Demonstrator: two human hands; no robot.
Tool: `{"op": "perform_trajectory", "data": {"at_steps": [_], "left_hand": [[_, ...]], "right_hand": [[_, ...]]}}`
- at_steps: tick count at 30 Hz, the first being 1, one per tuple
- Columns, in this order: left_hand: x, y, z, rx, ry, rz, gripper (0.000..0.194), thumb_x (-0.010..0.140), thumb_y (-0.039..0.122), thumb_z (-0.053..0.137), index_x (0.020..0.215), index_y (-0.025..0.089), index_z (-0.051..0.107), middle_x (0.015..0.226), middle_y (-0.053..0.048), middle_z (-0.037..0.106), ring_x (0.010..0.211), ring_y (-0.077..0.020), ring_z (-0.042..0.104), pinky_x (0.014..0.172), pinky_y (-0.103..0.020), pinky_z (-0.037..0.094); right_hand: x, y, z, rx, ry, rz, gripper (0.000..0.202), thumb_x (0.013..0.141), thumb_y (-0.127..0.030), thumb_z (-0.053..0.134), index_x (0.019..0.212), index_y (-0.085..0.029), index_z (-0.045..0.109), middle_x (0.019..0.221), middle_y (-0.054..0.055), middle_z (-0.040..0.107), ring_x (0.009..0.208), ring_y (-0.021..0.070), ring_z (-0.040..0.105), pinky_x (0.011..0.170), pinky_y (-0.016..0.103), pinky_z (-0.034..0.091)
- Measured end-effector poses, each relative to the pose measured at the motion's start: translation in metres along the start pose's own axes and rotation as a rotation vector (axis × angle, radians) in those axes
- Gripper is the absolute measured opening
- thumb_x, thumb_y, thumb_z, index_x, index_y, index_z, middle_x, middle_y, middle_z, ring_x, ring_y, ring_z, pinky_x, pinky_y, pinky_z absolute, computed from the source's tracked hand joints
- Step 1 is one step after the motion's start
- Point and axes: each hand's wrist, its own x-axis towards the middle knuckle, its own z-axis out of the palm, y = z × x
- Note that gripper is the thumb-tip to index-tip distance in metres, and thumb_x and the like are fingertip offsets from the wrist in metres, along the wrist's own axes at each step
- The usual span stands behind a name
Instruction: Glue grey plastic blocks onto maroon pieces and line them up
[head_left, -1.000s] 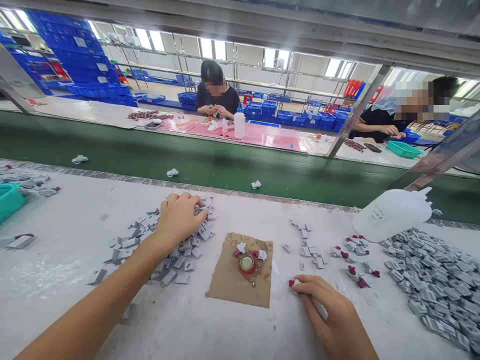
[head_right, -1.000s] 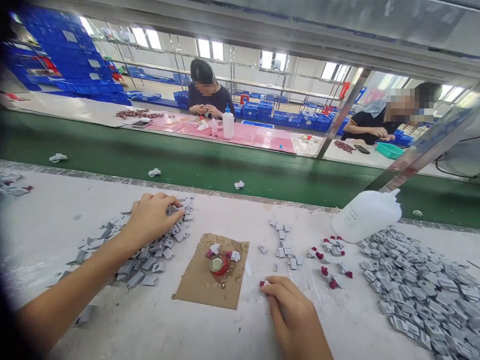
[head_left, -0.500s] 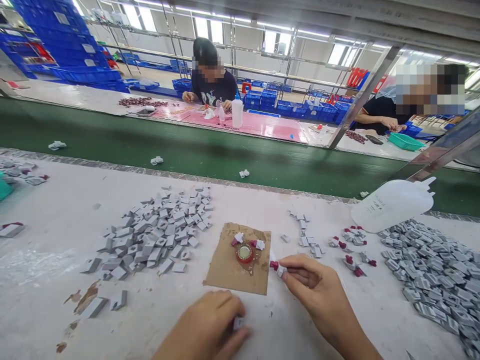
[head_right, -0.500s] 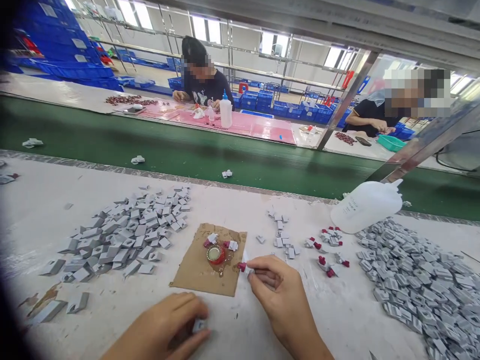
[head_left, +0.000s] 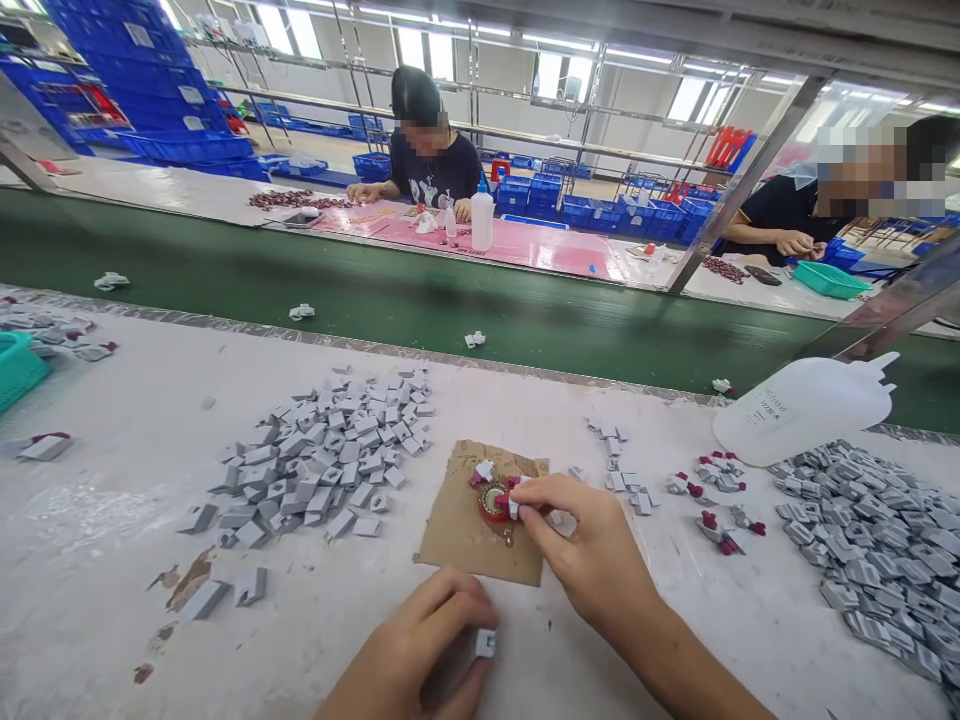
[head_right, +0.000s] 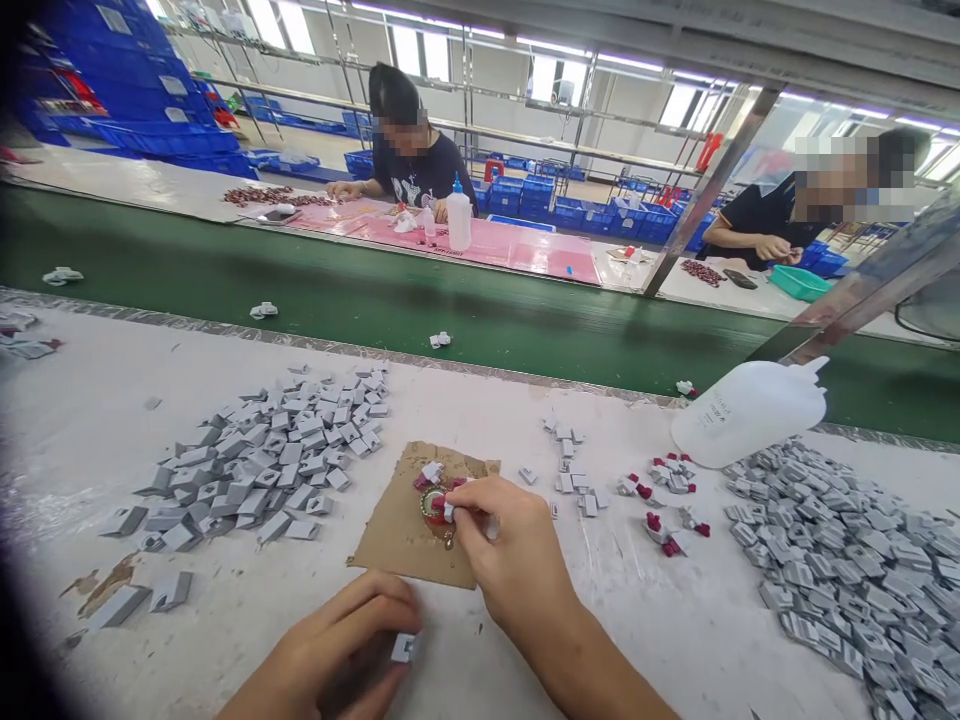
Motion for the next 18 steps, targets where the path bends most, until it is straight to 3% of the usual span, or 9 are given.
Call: {"op": "perform_trajectory", "data": {"at_steps": [4, 11, 14, 18], "left_hand": [[0.007, 0.006, -0.004, -0.059, 0.013, -0.053, 0.013, 0.091, 0.022, 0.067, 0.100, 0.031, 0.071, 0.091, 0.000, 0.077, 0.079, -0.0203, 0.072, 0.077, -0.028, 0.059], [0.030, 0.010, -0.017, -0.231, 0.021, -0.068, 0.012, 0.098, 0.026, 0.068, 0.106, 0.031, 0.076, 0.098, 0.000, 0.077, 0.082, -0.0177, 0.073, 0.077, -0.027, 0.061], [0.042, 0.014, -0.021, -0.351, 0.075, -0.174, 0.014, 0.099, 0.037, 0.073, 0.110, 0.030, 0.077, 0.104, -0.003, 0.080, 0.091, -0.0209, 0.076, 0.083, -0.030, 0.063], [0.057, 0.022, -0.020, -0.534, 0.089, -0.276, 0.028, 0.095, 0.048, 0.078, 0.115, 0.027, 0.078, 0.110, -0.006, 0.083, 0.105, -0.0259, 0.077, 0.095, -0.037, 0.063]], "right_hand": [[0.001, -0.002, 0.000, -0.034, -0.003, -0.018, 0.023, 0.096, -0.018, 0.066, 0.098, -0.027, 0.087, 0.103, 0.006, 0.088, 0.097, 0.0278, 0.083, 0.083, 0.040, 0.064], [0.003, -0.007, 0.000, 0.009, 0.001, 0.044, 0.020, 0.094, -0.022, 0.067, 0.094, -0.025, 0.087, 0.095, 0.006, 0.086, 0.086, 0.0251, 0.078, 0.079, 0.039, 0.061], [0.001, -0.007, -0.003, 0.233, 0.039, 0.190, 0.012, 0.090, -0.032, 0.079, 0.095, -0.026, 0.088, 0.099, 0.007, 0.088, 0.095, 0.0275, 0.081, 0.087, 0.040, 0.064], [-0.005, -0.003, -0.005, 0.598, 0.044, 0.387, 0.029, 0.078, -0.047, 0.097, 0.098, -0.027, 0.090, 0.108, 0.008, 0.090, 0.104, 0.0291, 0.082, 0.096, 0.040, 0.065]]}}
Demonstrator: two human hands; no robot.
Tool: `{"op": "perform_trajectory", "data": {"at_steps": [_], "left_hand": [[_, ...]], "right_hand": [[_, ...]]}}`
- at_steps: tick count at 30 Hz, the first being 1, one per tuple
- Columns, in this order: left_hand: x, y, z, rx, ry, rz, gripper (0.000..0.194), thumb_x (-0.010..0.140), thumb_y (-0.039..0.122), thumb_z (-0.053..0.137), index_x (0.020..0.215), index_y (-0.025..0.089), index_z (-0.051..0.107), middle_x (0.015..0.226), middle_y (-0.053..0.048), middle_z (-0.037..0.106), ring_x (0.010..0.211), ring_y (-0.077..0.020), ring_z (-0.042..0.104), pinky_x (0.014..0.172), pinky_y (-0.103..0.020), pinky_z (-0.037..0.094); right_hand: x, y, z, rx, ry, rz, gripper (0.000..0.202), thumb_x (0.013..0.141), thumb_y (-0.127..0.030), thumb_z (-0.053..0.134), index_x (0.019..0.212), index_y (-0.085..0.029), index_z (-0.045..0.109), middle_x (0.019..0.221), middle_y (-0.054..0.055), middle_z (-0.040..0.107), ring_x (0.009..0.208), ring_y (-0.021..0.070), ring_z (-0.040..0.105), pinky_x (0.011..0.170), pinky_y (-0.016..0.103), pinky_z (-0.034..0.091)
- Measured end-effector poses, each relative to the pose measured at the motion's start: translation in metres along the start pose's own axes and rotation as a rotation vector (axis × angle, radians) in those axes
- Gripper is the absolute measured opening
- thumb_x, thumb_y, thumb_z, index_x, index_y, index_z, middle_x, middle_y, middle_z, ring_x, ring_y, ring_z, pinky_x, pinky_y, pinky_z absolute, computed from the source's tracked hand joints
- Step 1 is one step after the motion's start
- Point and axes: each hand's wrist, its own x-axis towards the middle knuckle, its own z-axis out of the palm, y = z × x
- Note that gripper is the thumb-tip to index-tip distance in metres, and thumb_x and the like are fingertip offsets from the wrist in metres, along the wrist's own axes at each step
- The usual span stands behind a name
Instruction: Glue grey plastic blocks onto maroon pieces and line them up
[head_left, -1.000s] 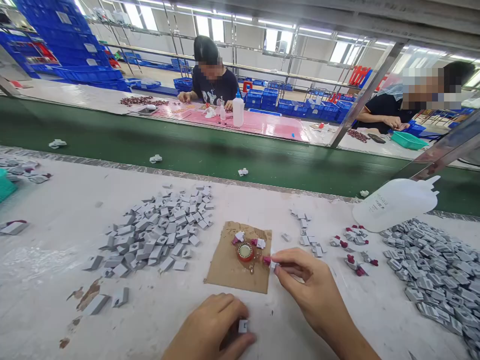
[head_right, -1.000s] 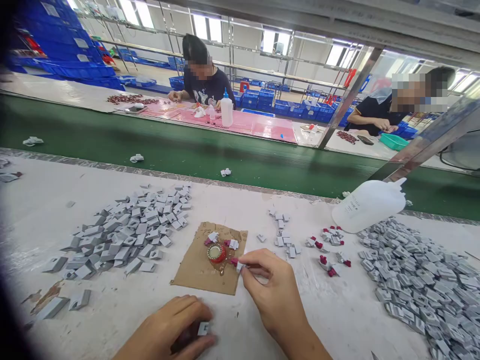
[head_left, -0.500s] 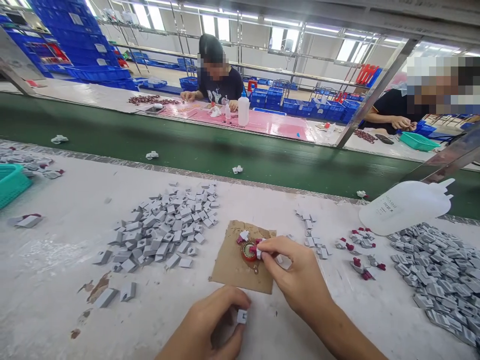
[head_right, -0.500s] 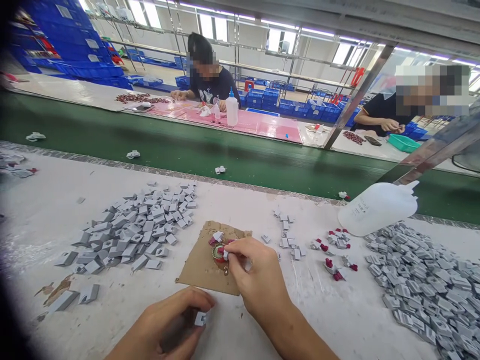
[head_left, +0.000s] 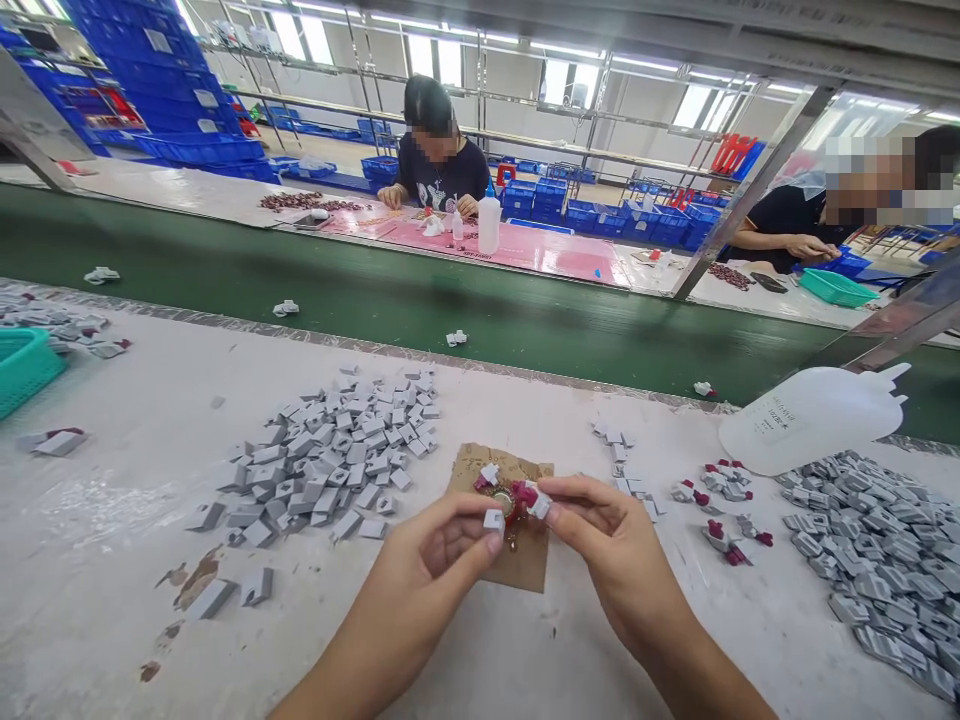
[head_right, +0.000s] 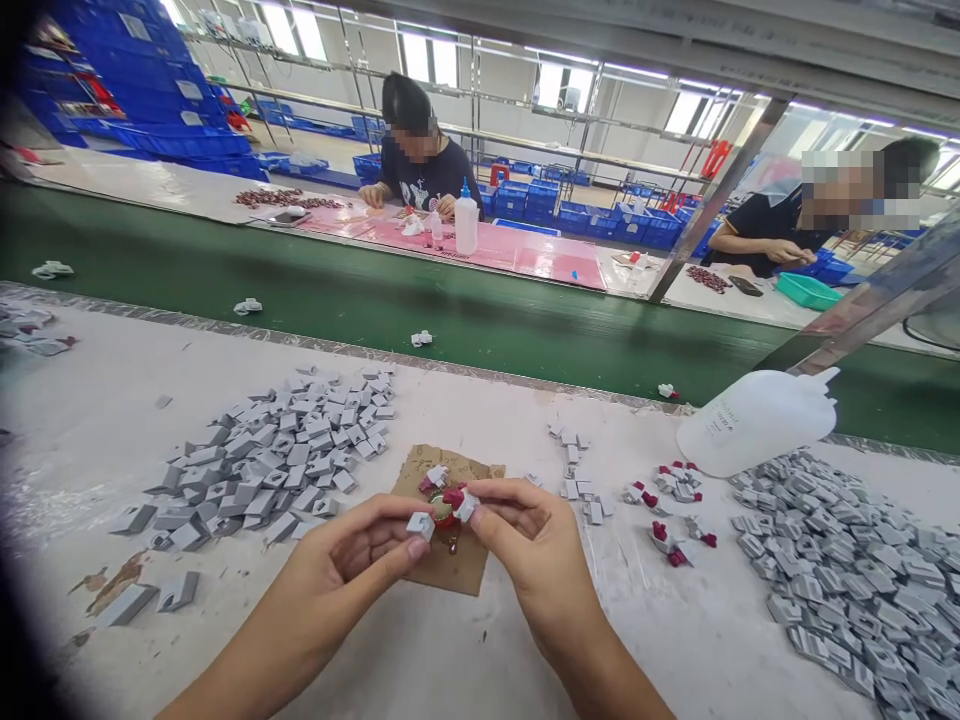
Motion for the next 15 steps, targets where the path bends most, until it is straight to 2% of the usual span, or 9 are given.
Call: {"op": "perform_trajectory", "data": {"at_steps": [5, 15], "left_hand": [[0.0090, 0.0038, 0.0089, -0.113, -0.001, -0.012, 0.035, 0.091, 0.051, 0.083, 0.113, 0.023, 0.079, 0.118, -0.010, 0.084, 0.110, -0.0289, 0.078, 0.098, -0.038, 0.063], [0.0090, 0.0052, 0.0113, -0.124, -0.012, -0.006, 0.032, 0.090, 0.048, 0.086, 0.110, 0.023, 0.081, 0.119, -0.010, 0.085, 0.111, -0.0295, 0.080, 0.097, -0.037, 0.063]], "right_hand": [[-0.0043, 0.0061, 0.0011, 0.123, 0.001, 0.087, 0.040, 0.069, -0.053, 0.103, 0.098, -0.026, 0.092, 0.103, 0.010, 0.090, 0.103, 0.0285, 0.082, 0.097, 0.039, 0.064], [-0.0069, 0.0088, 0.0030, 0.133, -0.011, 0.056, 0.037, 0.071, -0.054, 0.103, 0.095, -0.028, 0.093, 0.096, 0.009, 0.089, 0.099, 0.0275, 0.082, 0.093, 0.038, 0.065]]}}
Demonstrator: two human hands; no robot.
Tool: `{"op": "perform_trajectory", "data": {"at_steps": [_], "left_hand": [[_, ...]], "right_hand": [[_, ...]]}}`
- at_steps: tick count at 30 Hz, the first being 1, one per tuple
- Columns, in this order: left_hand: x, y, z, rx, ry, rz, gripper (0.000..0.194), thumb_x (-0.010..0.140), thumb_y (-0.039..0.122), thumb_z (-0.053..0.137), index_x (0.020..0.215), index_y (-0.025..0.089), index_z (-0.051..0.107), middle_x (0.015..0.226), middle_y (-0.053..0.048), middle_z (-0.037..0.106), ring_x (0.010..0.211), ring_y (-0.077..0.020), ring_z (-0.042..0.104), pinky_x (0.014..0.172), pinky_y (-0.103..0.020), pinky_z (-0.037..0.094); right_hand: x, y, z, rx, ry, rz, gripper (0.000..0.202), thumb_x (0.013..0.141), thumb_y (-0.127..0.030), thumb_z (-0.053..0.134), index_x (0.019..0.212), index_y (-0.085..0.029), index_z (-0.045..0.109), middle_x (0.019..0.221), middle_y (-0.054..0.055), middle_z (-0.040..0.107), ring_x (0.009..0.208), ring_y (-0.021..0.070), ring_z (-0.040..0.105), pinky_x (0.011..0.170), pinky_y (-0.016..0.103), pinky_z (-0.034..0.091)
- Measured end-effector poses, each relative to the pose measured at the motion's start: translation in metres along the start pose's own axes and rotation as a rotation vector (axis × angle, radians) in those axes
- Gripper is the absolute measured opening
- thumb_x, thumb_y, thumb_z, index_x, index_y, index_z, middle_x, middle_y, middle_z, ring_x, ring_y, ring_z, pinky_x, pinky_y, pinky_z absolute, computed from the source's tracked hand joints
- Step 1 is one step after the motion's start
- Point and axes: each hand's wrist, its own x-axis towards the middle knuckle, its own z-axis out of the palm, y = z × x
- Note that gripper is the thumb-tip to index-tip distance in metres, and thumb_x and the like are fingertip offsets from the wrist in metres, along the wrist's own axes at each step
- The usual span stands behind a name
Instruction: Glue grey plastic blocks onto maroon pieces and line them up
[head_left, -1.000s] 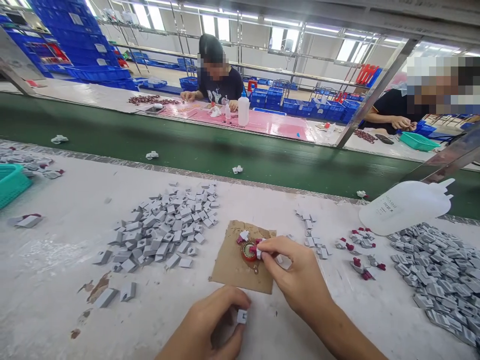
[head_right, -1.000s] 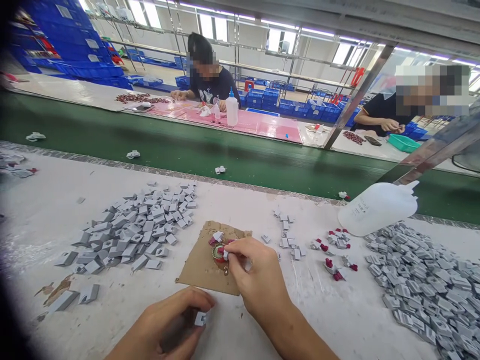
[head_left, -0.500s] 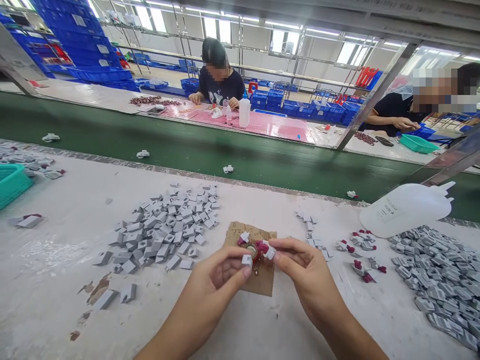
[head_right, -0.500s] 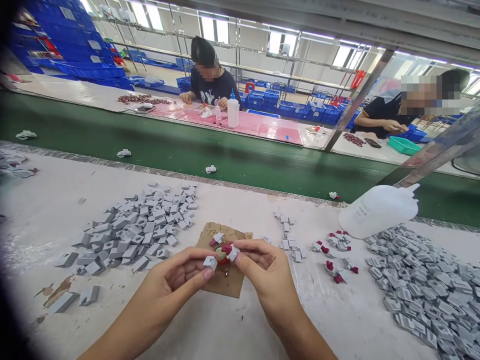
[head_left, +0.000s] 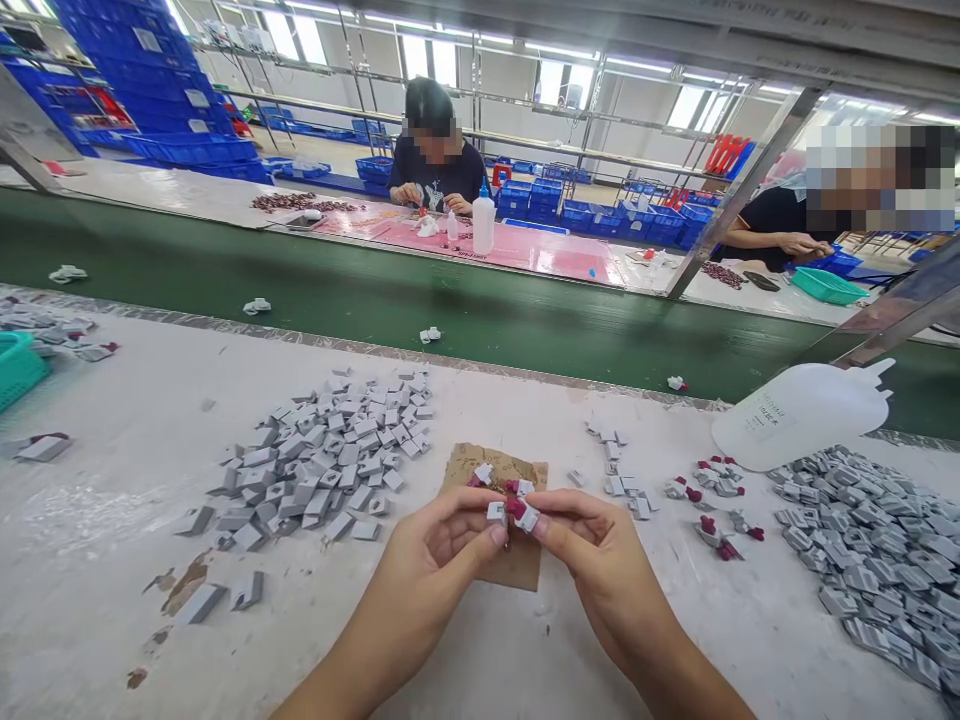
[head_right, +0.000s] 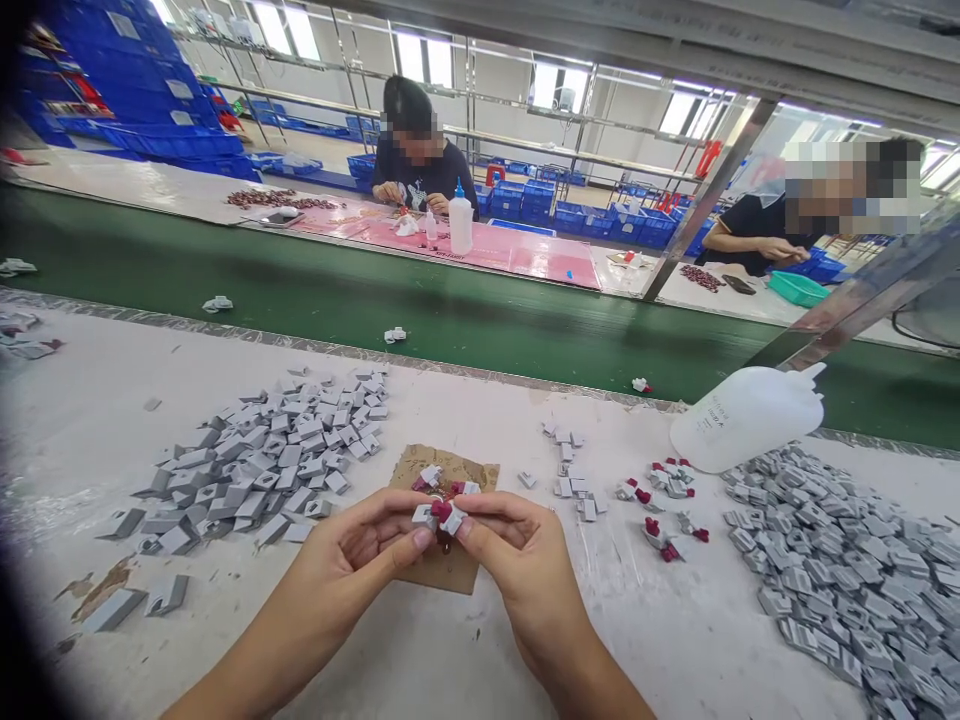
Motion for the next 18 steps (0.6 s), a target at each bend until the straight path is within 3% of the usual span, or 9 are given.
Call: {"op": "perform_trajectory", "data": {"at_steps": [7, 12, 18], "left_hand": [[0.004, -0.002, 0.002, 0.017, 0.007, 0.023, 0.027, 0.090, 0.044, 0.086, 0.107, 0.023, 0.082, 0.113, -0.008, 0.086, 0.104, -0.0271, 0.080, 0.092, -0.035, 0.064], [0.003, -0.006, -0.001, 0.069, -0.034, 0.065, 0.019, 0.095, 0.040, 0.081, 0.108, 0.026, 0.081, 0.110, -0.005, 0.084, 0.102, -0.0249, 0.080, 0.094, -0.035, 0.064], [0.003, 0.006, -0.007, 0.387, -0.136, 0.205, 0.015, 0.104, 0.030, 0.066, 0.110, 0.032, 0.080, 0.104, 0.000, 0.079, 0.096, -0.0191, 0.076, 0.085, -0.029, 0.060]], "right_hand": [[0.002, 0.003, -0.003, -0.042, -0.009, -0.019, 0.035, 0.074, -0.051, 0.102, 0.096, -0.026, 0.092, 0.098, 0.008, 0.089, 0.102, 0.0286, 0.083, 0.096, 0.039, 0.066], [0.000, 0.001, -0.006, -0.117, -0.062, -0.105, 0.024, 0.082, -0.046, 0.097, 0.097, -0.028, 0.093, 0.106, 0.008, 0.087, 0.103, 0.0267, 0.082, 0.094, 0.037, 0.067], [-0.009, -0.004, -0.011, -0.320, -0.115, -0.270, 0.011, 0.096, -0.029, 0.081, 0.100, -0.031, 0.091, 0.105, 0.007, 0.084, 0.101, 0.0243, 0.079, 0.090, 0.036, 0.066]]}}
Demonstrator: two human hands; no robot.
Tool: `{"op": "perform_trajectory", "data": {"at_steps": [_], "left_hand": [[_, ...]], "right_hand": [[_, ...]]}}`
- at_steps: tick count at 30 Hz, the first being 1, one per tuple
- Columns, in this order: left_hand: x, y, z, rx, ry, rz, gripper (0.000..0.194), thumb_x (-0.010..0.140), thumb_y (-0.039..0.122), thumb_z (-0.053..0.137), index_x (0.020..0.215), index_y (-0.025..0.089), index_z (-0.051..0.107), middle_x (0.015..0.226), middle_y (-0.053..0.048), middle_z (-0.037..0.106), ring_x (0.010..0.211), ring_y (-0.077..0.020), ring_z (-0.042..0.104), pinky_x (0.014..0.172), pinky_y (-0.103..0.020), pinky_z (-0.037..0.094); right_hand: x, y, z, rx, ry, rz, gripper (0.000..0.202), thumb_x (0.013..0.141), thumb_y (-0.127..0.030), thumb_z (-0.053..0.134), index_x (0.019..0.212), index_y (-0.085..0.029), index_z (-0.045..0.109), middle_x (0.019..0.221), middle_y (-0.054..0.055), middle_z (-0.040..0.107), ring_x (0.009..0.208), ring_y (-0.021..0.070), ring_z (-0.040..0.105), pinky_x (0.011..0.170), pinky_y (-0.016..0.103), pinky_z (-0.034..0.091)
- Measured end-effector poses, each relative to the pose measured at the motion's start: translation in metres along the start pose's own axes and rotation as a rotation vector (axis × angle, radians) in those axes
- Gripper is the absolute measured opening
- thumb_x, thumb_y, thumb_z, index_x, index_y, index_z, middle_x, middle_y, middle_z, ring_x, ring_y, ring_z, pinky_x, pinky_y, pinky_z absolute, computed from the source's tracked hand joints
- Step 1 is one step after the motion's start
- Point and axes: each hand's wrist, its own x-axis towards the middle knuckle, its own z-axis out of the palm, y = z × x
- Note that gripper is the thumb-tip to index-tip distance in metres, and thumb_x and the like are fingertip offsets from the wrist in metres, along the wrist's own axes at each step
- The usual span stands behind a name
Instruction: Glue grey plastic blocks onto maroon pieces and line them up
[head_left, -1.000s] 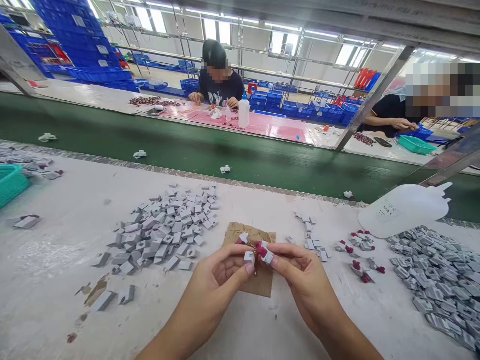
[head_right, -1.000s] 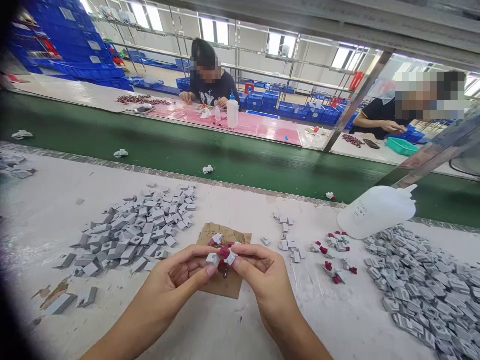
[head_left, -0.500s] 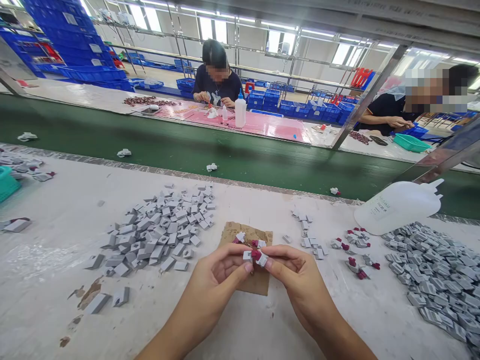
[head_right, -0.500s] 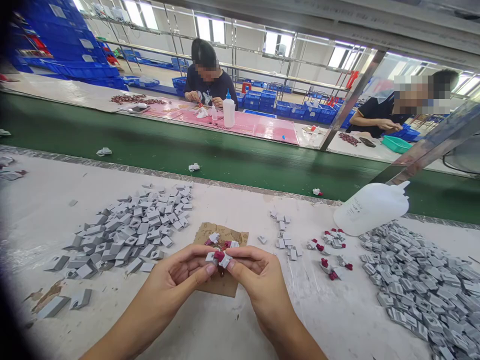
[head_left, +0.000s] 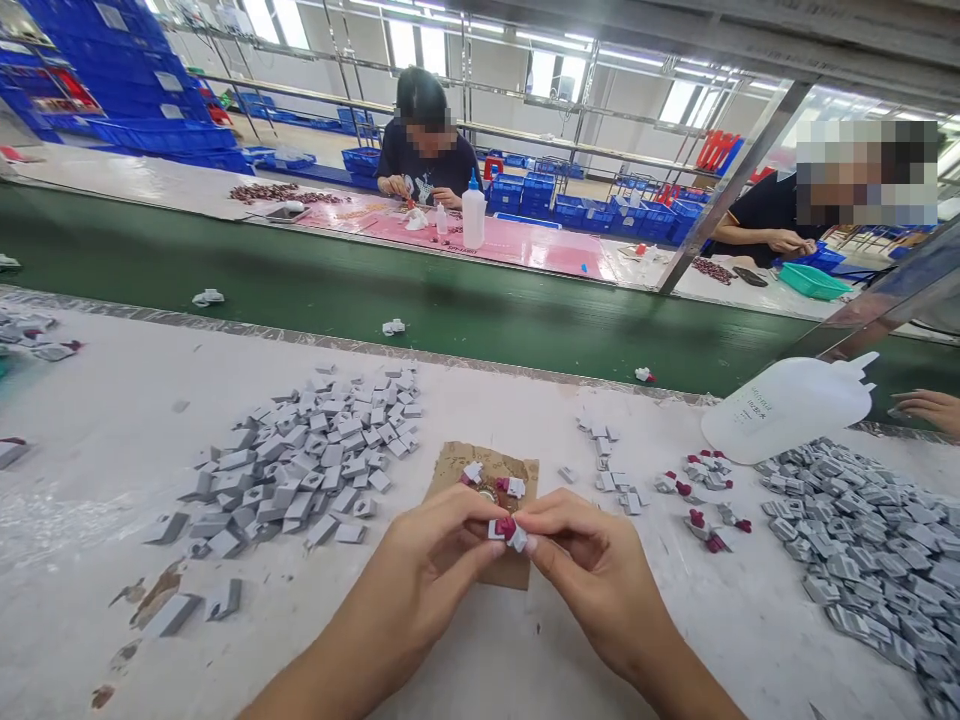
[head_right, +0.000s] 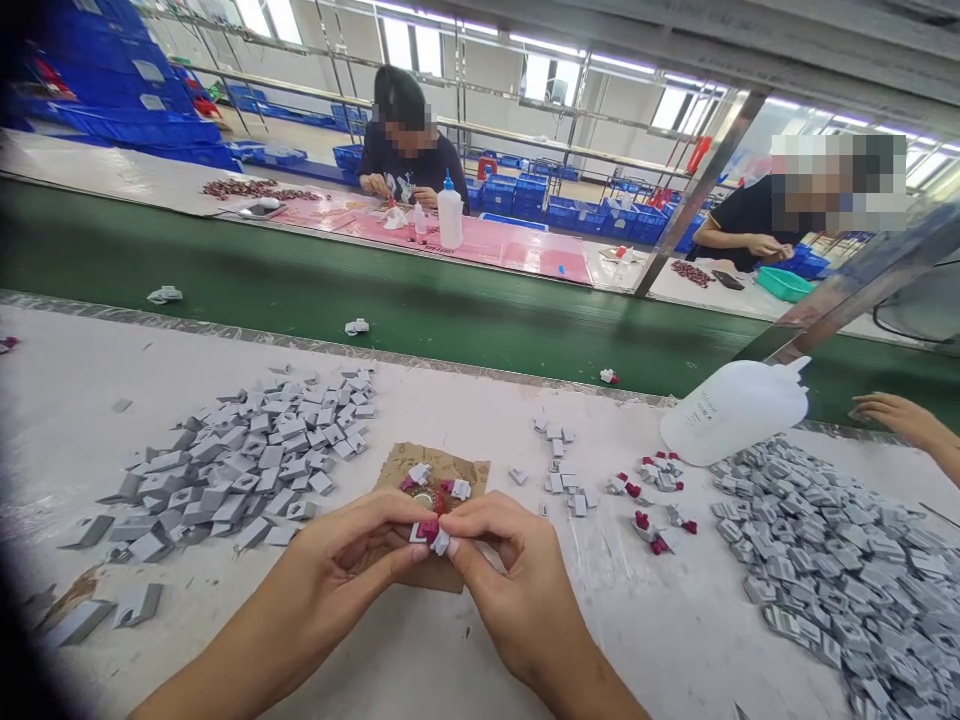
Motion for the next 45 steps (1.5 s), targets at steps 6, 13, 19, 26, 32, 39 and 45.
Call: {"op": "perform_trajectory", "data": {"at_steps": [6, 13, 19, 26, 32, 39, 45], "left_hand": [[0.018, 0.015, -0.002, 0.205, -0.078, 0.114, 0.021, 0.104, 0.023, 0.058, 0.109, 0.030, 0.077, 0.107, -0.001, 0.080, 0.098, -0.0195, 0.075, 0.086, -0.031, 0.059], [0.124, 0.027, -0.004, 0.483, 0.003, 0.009, 0.014, 0.099, 0.020, 0.068, 0.109, 0.024, 0.077, 0.101, -0.001, 0.081, 0.092, -0.0206, 0.076, 0.083, -0.032, 0.060], [0.241, 0.006, 0.004, 0.570, 0.097, -0.142, 0.029, 0.106, 0.036, 0.072, 0.128, 0.018, 0.071, 0.127, -0.009, 0.075, 0.106, -0.0237, 0.075, 0.093, -0.045, 0.065], [0.254, -0.003, 0.000, 0.721, 0.163, -0.136, 0.038, 0.106, 0.041, 0.071, 0.136, 0.017, 0.069, 0.140, -0.011, 0.070, 0.118, -0.0290, 0.073, 0.100, -0.050, 0.063], [0.195, 0.010, -0.035, 0.898, 0.195, -0.049, 0.038, 0.104, 0.038, 0.070, 0.137, 0.019, 0.068, 0.137, -0.011, 0.070, 0.124, -0.0310, 0.068, 0.106, -0.054, 0.058], [0.085, -0.010, -0.095, 1.141, 0.233, -0.077, 0.037, 0.090, 0.032, 0.057, 0.119, 0.019, 0.078, 0.123, -0.020, 0.071, 0.123, -0.0475, 0.060, 0.106, -0.064, 0.048], [0.082, -0.019, -0.092, 1.212, 0.248, -0.080, 0.040, 0.097, 0.035, 0.050, 0.120, 0.021, 0.079, 0.128, -0.018, 0.073, 0.124, -0.0453, 0.059, 0.105, -0.059, 0.047]], "right_hand": [[0.003, -0.009, -0.010, -0.099, -0.004, -0.083, 0.017, 0.100, -0.024, 0.073, 0.103, -0.030, 0.088, 0.106, 0.006, 0.084, 0.102, 0.0234, 0.079, 0.089, 0.035, 0.065], [0.084, -0.018, -0.068, -0.682, 0.262, -0.022, 0.030, 0.102, -0.020, 0.064, 0.128, -0.024, 0.080, 0.129, 0.009, 0.082, 0.106, 0.0262, 0.080, 0.096, 0.043, 0.066], [0.180, -0.003, -0.135, -0.949, 0.498, 0.086, 0.033, 0.107, -0.032, 0.073, 0.138, -0.022, 0.070, 0.150, 0.013, 0.067, 0.129, 0.0313, 0.068, 0.110, 0.056, 0.058], [0.179, -0.010, -0.122, -0.948, 0.388, 0.096, 0.026, 0.103, -0.027, 0.075, 0.128, -0.018, 0.075, 0.117, 0.008, 0.078, 0.100, 0.0240, 0.075, 0.092, 0.044, 0.063], [0.067, -0.027, -0.073, -0.806, 0.122, -0.014, 0.027, 0.096, -0.031, 0.062, 0.110, -0.029, 0.085, 0.093, 0.003, 0.079, 0.076, 0.0224, 0.070, 0.072, 0.035, 0.057], [-0.046, 0.035, -0.046, -0.564, 0.213, 0.151, 0.024, 0.096, -0.050, 0.073, 0.089, -0.028, 0.067, 0.062, -0.004, 0.062, 0.055, 0.0193, 0.060, 0.056, 0.030, 0.051], [-0.048, 0.048, -0.046, -0.643, 0.263, 0.014, 0.036, 0.096, -0.055, 0.077, 0.078, -0.027, 0.061, 0.074, 0.000, 0.067, 0.056, 0.0174, 0.058, 0.054, 0.030, 0.050]]}}
